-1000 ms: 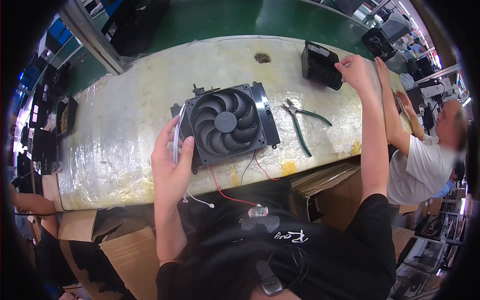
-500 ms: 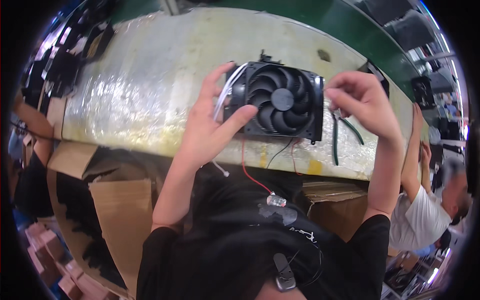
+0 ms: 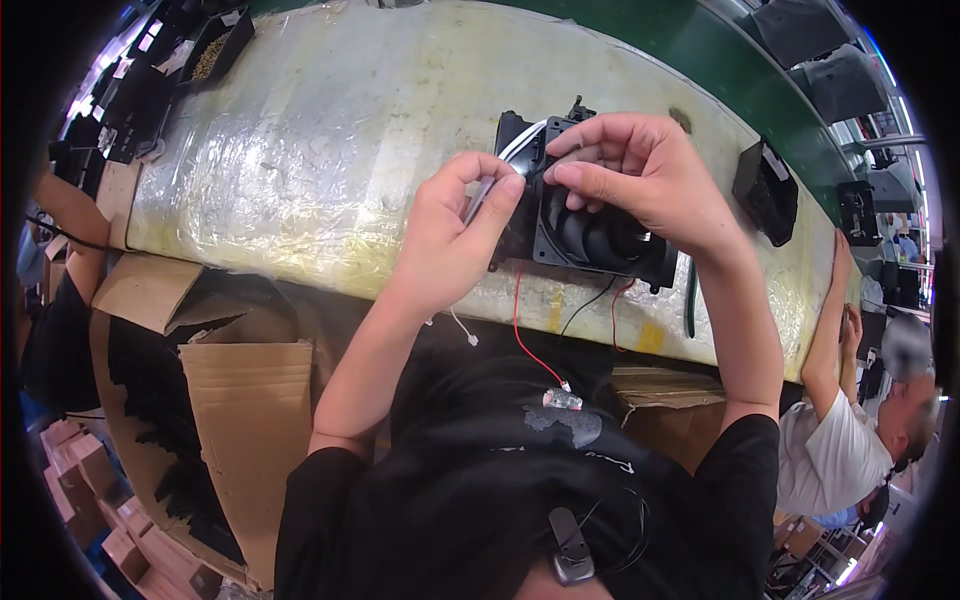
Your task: Assembling a cooling fan into an electronics housing and securing wire harnesses using cable ties.
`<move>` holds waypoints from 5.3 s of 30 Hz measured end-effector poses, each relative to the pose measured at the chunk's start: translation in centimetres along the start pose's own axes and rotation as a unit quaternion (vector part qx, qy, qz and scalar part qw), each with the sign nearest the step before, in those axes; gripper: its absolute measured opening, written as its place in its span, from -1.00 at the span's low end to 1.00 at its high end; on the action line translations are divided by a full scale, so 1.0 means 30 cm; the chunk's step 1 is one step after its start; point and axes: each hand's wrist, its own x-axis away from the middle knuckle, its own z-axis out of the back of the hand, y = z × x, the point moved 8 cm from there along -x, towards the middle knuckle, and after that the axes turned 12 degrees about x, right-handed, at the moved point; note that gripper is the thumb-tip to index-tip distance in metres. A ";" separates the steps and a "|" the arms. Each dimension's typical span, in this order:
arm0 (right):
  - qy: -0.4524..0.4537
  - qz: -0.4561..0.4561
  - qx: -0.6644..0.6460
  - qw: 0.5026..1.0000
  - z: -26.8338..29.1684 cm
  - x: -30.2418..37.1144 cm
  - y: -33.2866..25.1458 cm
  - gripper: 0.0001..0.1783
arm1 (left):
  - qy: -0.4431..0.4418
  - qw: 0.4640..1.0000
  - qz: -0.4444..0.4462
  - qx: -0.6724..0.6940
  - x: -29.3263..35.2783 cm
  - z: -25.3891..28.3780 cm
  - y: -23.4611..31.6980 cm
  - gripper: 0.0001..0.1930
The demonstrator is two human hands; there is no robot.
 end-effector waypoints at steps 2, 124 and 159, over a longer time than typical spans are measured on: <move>0.005 -0.001 -0.002 1.000 -0.006 -0.005 0.007 -0.78 | -0.009 0.997 0.014 0.081 -0.002 -0.007 -0.014 -0.85; -0.017 0.106 0.504 0.857 -0.111 -0.079 -0.101 -0.81 | -0.035 0.981 0.189 -0.028 0.188 0.007 -0.020 -0.30; 0.008 0.179 0.394 0.902 -0.101 -0.034 -0.084 -0.81 | -0.119 0.973 0.144 0.132 -0.005 0.065 0.013 -0.79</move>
